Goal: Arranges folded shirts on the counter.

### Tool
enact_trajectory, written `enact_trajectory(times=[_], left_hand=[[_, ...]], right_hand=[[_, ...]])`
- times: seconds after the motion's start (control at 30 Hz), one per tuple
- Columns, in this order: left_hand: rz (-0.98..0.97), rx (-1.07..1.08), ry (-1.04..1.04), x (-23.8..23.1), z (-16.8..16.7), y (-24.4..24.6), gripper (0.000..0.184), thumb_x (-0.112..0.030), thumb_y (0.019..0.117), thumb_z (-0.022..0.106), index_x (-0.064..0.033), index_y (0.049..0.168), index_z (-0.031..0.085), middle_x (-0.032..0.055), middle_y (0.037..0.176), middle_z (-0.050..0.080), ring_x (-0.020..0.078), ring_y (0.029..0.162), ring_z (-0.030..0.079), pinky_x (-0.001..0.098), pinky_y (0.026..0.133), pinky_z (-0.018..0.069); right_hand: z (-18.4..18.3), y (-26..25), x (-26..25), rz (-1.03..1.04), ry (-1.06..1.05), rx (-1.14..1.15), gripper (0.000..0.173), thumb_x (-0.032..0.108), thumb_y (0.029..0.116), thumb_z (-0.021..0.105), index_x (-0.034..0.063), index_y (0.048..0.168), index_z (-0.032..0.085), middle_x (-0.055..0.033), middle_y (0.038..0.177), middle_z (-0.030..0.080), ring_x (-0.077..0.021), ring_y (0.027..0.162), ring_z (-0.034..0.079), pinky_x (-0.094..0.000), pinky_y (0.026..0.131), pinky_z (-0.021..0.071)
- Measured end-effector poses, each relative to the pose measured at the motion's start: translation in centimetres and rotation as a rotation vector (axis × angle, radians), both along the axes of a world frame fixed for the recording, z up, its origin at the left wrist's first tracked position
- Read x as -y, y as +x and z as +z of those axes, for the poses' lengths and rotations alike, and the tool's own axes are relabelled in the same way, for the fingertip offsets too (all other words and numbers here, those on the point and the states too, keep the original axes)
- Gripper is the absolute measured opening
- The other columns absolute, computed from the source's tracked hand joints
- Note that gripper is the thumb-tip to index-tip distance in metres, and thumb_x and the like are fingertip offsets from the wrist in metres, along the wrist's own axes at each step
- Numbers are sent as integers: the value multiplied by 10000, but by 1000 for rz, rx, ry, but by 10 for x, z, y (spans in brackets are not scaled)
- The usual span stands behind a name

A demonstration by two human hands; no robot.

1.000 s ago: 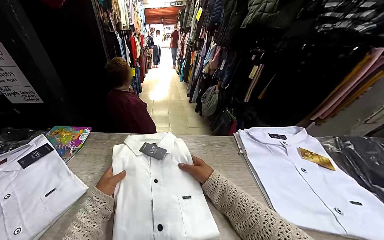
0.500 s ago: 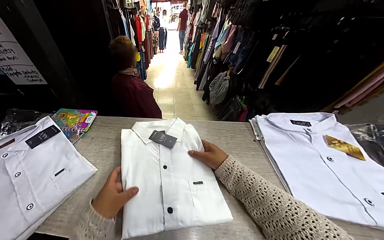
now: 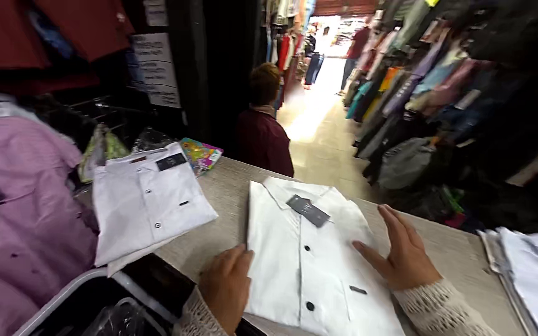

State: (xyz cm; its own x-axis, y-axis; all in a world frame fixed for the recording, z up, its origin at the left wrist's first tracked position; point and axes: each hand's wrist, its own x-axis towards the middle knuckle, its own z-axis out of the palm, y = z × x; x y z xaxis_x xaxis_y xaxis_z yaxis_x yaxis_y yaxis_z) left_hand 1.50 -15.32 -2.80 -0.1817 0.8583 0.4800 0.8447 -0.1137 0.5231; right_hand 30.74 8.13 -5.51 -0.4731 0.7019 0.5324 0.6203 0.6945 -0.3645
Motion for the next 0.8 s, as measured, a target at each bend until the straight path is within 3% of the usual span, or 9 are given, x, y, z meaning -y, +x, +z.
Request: enact_trajectory(times=[0.07,0.17,0.23,0.3,0.37,0.43,0.5,0.63,0.8], left_hand=[[-87,-25,79,-2,-9,-4,323,-14,824,709,31,1142,743,252,1265,678,424,1153,674,575,935,545],[-54,25,79,15,-8,-28,323,-63,866,692,69,1160,719,286,1295,647,439,1170,656,571,981,521],[145,-9,131,40,-11,-69,375,-163,913,651,74,1199,696,280,1306,642,419,1190,651,517,1012,521],[391,4,179,72,-18,-125,444,-222,913,632,83,1234,667,269,1293,650,394,1184,654,512,991,534],[551,208,165,94,-18,-175,502,-173,925,612,134,1318,558,323,1293,610,402,1156,641,519,952,541],[671,478,111,82,-6,-198,505,-91,993,553,191,1388,414,376,1360,528,381,1228,598,427,1035,491],[734,653,-105,64,22,-206,502,-75,1068,465,166,1478,305,331,1483,440,293,1348,512,331,1128,399],[718,760,-115,51,15,-239,364,-82,1069,488,148,1352,495,320,1308,580,305,1174,597,424,1037,452],[691,851,-218,40,-26,-285,378,-198,1065,536,109,1285,558,282,1230,616,297,1105,614,462,975,488]], right_hand=[[-13,-3,2,82,71,95,793,534,896,574,-77,1401,553,-340,1477,477,-548,1337,482,-677,1070,399],[-15,-9,20,113,-26,154,597,400,855,624,-34,1261,679,-324,1413,544,-528,1267,556,-667,988,468],[8,-10,27,122,-74,121,489,266,846,662,-37,1229,684,-305,1405,558,-494,1244,582,-646,950,504],[31,-22,32,166,-152,70,470,278,887,628,-8,1257,671,-245,1395,584,-400,1270,588,-588,975,521],[43,-52,35,289,-276,39,498,319,936,618,13,1329,630,-186,1375,614,-309,1258,612,-497,1002,551],[56,-102,40,426,-398,83,485,274,959,617,3,1360,598,-174,1358,632,-275,1232,639,-441,1008,558],[72,-163,39,540,-510,164,480,207,986,607,-28,1398,541,-197,1368,617,-260,1230,641,-416,1032,536],[97,-285,42,458,-776,196,527,144,1009,639,-56,1457,448,-247,1388,588,-319,1238,628,-455,1073,484],[55,-376,8,327,-887,138,675,307,977,693,-67,1471,424,-273,1355,599,-390,1238,605,-553,1066,460]])
